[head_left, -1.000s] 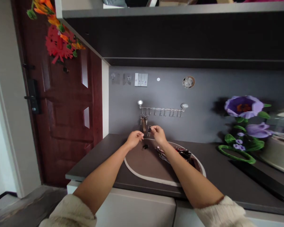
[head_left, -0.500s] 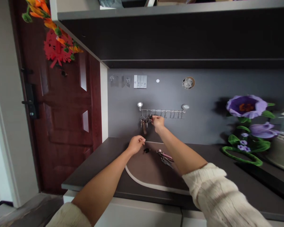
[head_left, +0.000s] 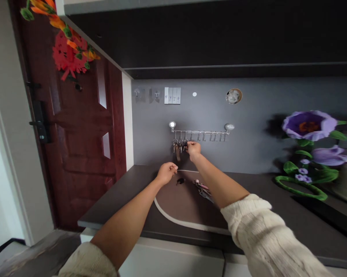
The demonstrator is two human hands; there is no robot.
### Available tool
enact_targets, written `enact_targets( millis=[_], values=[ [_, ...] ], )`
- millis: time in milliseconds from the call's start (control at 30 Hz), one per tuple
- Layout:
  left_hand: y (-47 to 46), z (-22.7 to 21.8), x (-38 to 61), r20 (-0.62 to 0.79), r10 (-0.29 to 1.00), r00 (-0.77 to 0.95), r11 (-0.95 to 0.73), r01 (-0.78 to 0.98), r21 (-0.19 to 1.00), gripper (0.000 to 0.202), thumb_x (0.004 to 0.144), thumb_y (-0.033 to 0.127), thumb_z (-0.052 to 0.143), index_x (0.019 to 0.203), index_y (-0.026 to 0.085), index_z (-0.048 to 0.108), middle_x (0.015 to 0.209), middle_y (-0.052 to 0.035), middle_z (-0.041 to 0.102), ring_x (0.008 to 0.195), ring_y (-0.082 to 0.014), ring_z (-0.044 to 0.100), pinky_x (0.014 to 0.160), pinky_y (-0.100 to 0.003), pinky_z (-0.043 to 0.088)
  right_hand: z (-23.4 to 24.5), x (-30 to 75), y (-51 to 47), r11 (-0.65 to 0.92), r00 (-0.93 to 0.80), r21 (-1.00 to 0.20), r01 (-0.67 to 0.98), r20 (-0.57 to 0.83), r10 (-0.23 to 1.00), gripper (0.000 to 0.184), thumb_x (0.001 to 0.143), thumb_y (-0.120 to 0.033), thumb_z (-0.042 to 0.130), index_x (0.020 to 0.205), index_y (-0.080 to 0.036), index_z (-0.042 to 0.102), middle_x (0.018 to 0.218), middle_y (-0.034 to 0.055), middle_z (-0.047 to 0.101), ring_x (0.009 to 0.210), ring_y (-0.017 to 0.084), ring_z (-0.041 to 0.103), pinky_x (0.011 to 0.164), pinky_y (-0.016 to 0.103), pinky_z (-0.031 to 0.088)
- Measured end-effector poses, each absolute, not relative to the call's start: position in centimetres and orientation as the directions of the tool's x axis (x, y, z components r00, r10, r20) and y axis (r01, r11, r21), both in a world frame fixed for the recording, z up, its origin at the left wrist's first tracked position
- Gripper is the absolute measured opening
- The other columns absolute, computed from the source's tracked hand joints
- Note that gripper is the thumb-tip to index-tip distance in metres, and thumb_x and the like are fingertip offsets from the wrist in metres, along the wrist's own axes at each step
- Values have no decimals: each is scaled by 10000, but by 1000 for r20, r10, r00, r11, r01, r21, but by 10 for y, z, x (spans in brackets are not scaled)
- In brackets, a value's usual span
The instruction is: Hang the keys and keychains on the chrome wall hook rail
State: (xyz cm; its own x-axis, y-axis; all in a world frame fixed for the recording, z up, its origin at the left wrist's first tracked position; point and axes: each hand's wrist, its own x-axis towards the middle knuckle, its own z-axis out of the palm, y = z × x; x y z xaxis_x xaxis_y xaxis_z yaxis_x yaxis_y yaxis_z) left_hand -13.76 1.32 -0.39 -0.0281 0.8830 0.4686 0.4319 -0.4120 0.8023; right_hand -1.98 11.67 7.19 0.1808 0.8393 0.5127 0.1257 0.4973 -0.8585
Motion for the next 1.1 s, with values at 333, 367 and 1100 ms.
enact_targets(
  millis=[333,367,1100],
  values=[
    [13,-4,-143,490,872,8,-441,452,775,155,715,264,483,693,133,563,593,-9,577,513,-82,485,526,-207,382,76,-14,88,344,196,-939,3,338,920,84,686,-164,463,686,-132,540,599,2,574,495,64,513,512,186,422],
    [12,-4,-144,491,871,18,-445,449,775,151,715,261,486,700,133,565,595,-9,575,510,-80,481,525,-207,381,77,-14,82,327,180,-945,-6,320,930,77,687,-140,456,685,-134,533,615,8,574,501,64,516,505,185,421],
    [-3,-3,-138,436,873,218,-474,592,652,175,684,182,540,825,137,634,663,-17,596,615,-112,496,661,-255,396,7,27,26,495,-323,-554,669,384,865,100,603,-97,596,628,-177,650,597,13,615,598,132,542,642,246,393]
  ],
)
